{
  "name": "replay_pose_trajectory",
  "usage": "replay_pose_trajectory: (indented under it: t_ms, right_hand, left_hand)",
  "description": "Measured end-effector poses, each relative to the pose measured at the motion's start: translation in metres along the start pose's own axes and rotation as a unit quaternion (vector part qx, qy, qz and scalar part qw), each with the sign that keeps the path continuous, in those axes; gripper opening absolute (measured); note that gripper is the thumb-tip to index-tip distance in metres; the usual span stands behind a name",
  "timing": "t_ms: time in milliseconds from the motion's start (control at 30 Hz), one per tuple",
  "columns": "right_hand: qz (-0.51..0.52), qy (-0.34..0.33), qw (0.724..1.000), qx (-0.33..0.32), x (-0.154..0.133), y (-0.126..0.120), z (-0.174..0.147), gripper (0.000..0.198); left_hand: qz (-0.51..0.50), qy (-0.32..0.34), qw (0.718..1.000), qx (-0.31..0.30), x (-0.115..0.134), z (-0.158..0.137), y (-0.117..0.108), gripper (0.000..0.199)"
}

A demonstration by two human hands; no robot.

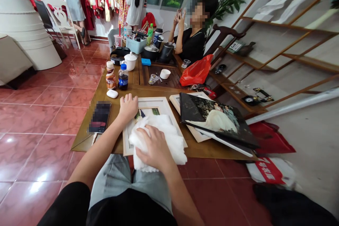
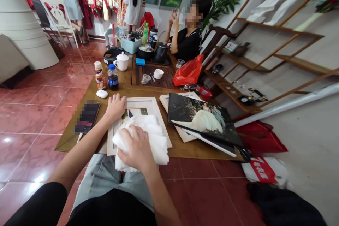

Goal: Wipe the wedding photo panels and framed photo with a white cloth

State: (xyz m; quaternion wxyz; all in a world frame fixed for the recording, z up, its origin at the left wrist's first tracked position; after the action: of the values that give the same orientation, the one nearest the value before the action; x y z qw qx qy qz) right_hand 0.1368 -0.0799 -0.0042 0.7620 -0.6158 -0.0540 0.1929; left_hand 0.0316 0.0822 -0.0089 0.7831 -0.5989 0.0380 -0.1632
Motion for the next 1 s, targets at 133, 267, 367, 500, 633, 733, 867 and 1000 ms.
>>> replay_pose_trajectory:
  t_ms: [133, 267, 367, 500, 633, 733, 867, 1000]
  right_hand:
    - [0.053, -0.078, 0.995, -0.023, -0.024, 0.0, 0.009, 0.053]
    - [0.056, -0.072, 0.995, -0.027, -0.002, -0.003, 0.012, 0.048]
    - [-0.007, 0.031, 0.999, -0.018, 0.04, -0.006, 0.015, 0.046]
    - [-0.062, 0.107, 0.992, -0.018, 0.07, -0.004, 0.021, 0.049]
    - [-0.05, 0.052, 0.997, -0.029, 0.047, 0.005, 0.034, 0.048]
    - [-0.017, -0.02, 0.999, -0.039, 0.017, 0.012, 0.044, 0.05]
    - [-0.012, -0.058, 0.997, -0.05, 0.007, 0.016, 0.054, 0.051]
    - [-0.053, -0.019, 0.998, -0.035, 0.035, 0.018, 0.063, 0.05]
  left_hand:
    - [-0.004, -0.002, 1.0, -0.009, -0.002, 0.001, -0.001, 0.034]
    - [-0.009, -0.005, 1.0, -0.011, -0.005, 0.002, -0.001, 0.033]
    - [-0.005, -0.003, 1.0, -0.011, -0.005, 0.003, 0.0, 0.032]
    - [-0.012, -0.01, 1.0, -0.008, -0.004, 0.002, 0.0, 0.033]
    - [-0.027, -0.012, 1.0, -0.005, -0.003, 0.001, 0.0, 0.034]
    - [-0.028, -0.014, 0.999, -0.009, -0.003, 0.002, 0.0, 0.034]
    - [-0.028, -0.022, 0.999, -0.015, -0.004, 0.002, 0.0, 0.034]
    - [-0.029, -0.016, 0.999, -0.01, -0.004, 0.002, -0.001, 0.033]
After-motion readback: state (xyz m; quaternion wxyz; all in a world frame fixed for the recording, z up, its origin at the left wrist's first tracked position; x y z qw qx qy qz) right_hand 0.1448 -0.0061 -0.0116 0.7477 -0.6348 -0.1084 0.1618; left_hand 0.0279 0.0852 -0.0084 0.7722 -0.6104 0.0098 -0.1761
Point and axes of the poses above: each hand's wrist, its own z-axis towards the middle knuckle, its own y-axis out of the palm, x = y × z, the point moved 7 cm from there along z, towards the middle knuckle, and after that the axes turned 8 degrees about -z, right-handed, at the moved point
